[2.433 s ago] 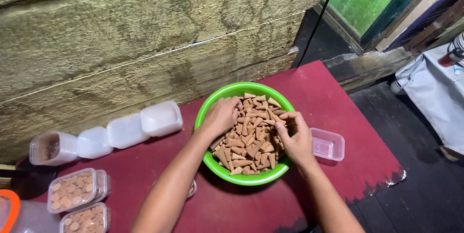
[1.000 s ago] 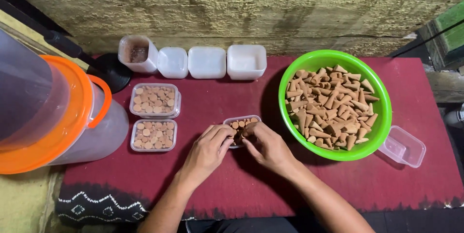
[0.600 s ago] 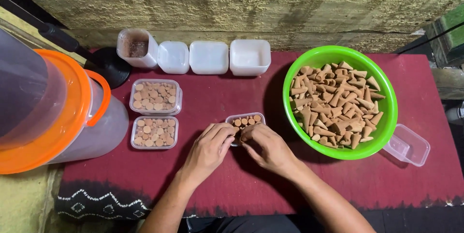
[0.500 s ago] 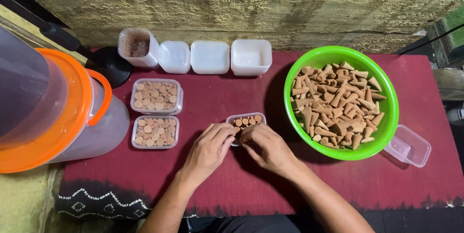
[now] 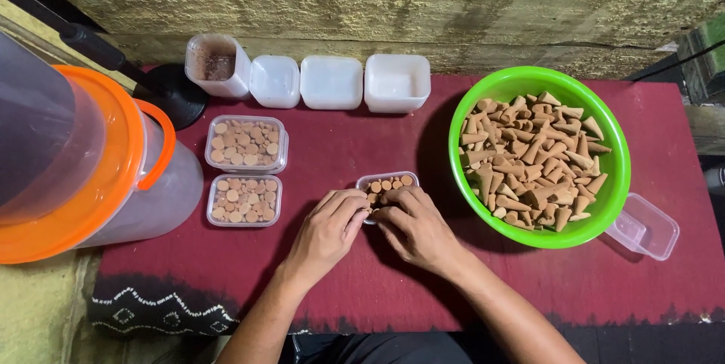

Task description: Packing small incense cones from a large green bowl into individual plastic containers.

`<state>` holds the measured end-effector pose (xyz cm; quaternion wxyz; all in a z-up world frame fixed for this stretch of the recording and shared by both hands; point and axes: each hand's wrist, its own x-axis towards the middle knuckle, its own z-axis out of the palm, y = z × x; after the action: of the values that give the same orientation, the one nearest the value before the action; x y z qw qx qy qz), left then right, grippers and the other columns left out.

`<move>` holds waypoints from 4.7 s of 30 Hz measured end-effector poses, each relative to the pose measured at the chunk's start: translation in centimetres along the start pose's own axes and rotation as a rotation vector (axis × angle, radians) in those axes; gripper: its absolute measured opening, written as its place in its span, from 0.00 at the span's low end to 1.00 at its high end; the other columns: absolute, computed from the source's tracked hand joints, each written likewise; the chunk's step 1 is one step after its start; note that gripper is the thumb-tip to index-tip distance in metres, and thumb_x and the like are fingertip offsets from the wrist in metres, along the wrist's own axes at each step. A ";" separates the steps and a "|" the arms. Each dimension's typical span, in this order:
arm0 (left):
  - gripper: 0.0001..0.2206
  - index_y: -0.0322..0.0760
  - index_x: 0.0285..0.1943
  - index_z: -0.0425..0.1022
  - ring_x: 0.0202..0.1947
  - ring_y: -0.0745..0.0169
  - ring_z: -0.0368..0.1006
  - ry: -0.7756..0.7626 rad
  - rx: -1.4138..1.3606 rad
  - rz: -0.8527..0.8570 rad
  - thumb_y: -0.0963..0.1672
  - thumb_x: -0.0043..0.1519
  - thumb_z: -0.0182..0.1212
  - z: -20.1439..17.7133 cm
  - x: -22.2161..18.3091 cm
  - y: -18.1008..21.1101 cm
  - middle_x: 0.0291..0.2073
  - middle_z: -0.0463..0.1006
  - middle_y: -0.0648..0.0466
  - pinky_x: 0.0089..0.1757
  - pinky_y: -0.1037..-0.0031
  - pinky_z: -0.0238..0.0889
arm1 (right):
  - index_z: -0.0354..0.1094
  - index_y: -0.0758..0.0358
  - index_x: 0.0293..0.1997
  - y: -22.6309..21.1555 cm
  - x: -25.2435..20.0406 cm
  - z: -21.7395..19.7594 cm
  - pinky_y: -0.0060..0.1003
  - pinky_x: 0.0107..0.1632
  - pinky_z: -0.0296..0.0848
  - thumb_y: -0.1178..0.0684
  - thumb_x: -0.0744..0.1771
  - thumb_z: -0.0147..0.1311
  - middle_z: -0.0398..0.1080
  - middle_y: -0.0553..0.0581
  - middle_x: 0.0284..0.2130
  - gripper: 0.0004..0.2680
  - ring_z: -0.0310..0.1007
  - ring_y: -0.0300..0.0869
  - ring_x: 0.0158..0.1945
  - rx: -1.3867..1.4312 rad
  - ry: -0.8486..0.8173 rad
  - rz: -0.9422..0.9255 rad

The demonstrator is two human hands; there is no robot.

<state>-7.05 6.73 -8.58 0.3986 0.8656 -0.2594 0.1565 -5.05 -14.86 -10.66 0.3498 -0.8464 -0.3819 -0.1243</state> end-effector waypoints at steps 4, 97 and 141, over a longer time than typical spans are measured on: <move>0.03 0.38 0.45 0.76 0.44 0.50 0.78 0.030 0.003 0.016 0.39 0.65 0.60 -0.4 0.4 0.5 0.40 0.78 0.51 0.46 0.65 0.73 | 0.74 0.56 0.41 -0.2 0.1 -1.0 0.48 0.44 0.73 0.52 0.67 0.57 0.71 0.57 0.44 0.03 0.73 0.57 0.48 0.007 0.000 0.012; 0.10 0.44 0.57 0.70 0.37 0.34 0.79 -0.230 -0.138 -0.095 0.47 0.68 0.55 15.5 18.4 2.9 0.30 0.80 0.41 0.41 0.52 0.71 | 0.76 0.51 0.51 15.5 -7.3 -23.4 0.53 0.50 0.72 0.60 0.63 0.57 0.73 0.57 0.49 0.13 0.71 0.57 0.54 -0.491 0.010 0.418; 0.13 0.43 0.58 0.80 0.39 0.52 0.77 -0.002 -0.184 -0.280 0.41 0.64 0.62 -2.5 5.4 1.5 0.40 0.80 0.50 0.42 0.65 0.73 | 0.75 0.59 0.55 1.0 -0.1 -13.8 0.50 0.50 0.76 0.59 0.65 0.60 0.77 0.62 0.42 0.12 0.78 0.57 0.45 0.213 0.191 0.301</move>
<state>-3.68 6.15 -3.53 0.4938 0.8533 -0.1499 0.0742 -3.55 -24.85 -1.22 0.4864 -0.8366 -0.2271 -0.1095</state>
